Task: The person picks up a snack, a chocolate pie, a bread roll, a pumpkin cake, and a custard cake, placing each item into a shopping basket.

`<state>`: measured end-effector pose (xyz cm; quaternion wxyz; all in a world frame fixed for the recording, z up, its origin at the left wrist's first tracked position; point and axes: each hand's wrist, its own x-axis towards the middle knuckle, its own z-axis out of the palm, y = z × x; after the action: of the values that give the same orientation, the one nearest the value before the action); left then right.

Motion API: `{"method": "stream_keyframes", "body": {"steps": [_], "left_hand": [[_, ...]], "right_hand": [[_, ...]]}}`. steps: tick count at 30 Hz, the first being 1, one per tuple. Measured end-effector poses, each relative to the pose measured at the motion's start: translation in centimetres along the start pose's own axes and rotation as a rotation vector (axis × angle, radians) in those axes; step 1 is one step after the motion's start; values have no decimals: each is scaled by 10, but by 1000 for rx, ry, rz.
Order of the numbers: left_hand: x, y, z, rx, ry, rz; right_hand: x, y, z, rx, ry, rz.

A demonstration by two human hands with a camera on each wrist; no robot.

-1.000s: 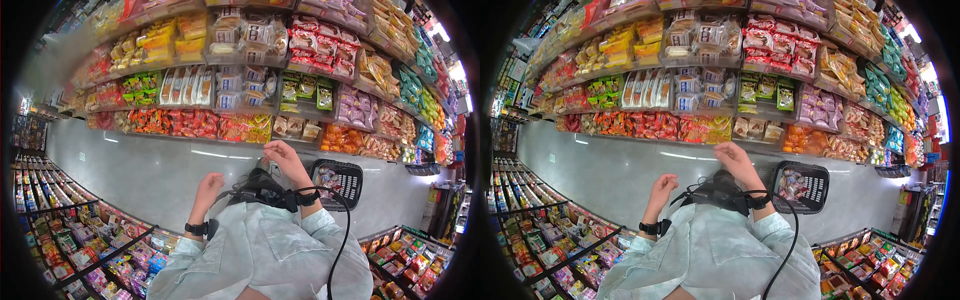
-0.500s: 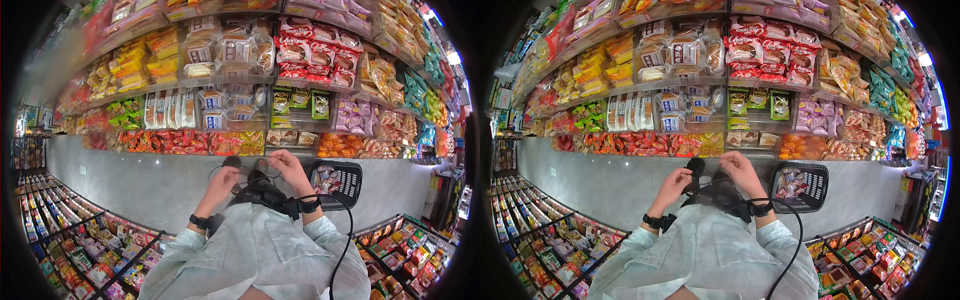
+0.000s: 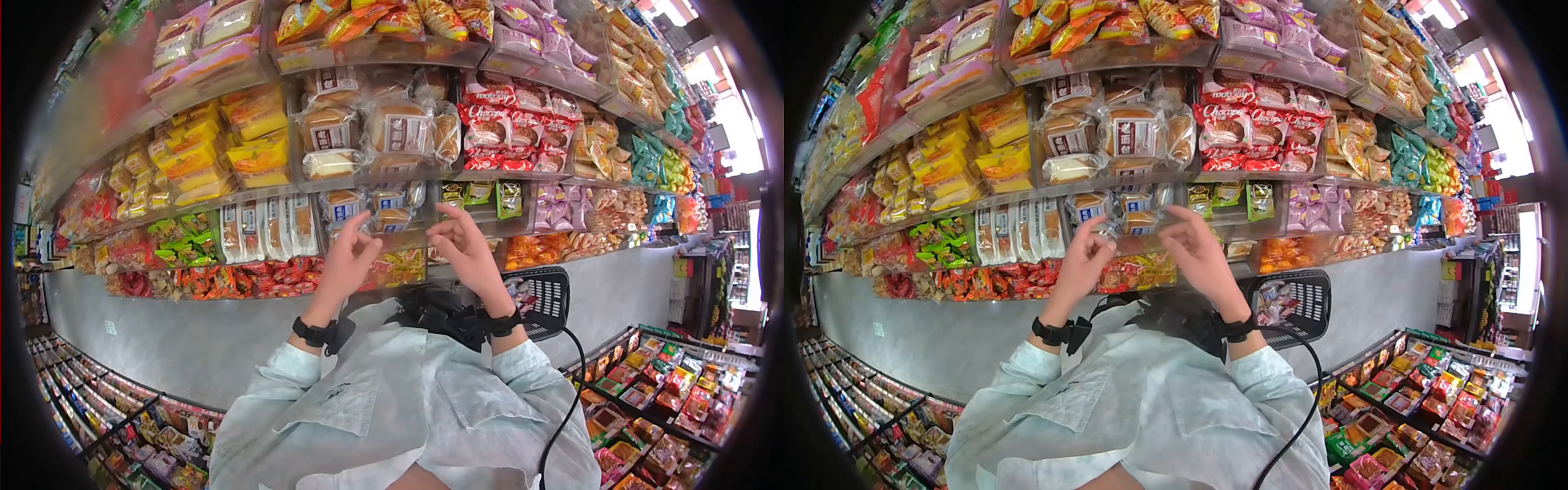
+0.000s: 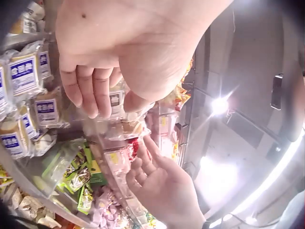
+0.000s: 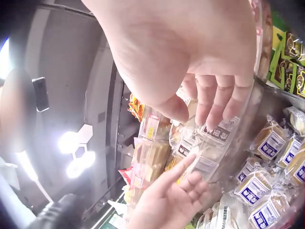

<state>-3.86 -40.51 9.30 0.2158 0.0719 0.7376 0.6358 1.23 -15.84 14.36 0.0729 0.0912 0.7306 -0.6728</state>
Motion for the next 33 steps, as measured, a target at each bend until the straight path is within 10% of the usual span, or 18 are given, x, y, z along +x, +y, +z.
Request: {"method": "stream_keyframes", "body": {"steps": [17, 33], "left_hand": [[72, 85, 21, -21, 144, 101], [37, 57, 14, -451, 530, 317]], "right_hand": [[81, -35, -13, 0, -270, -111], [39, -28, 19, -33, -331, -225]]}}
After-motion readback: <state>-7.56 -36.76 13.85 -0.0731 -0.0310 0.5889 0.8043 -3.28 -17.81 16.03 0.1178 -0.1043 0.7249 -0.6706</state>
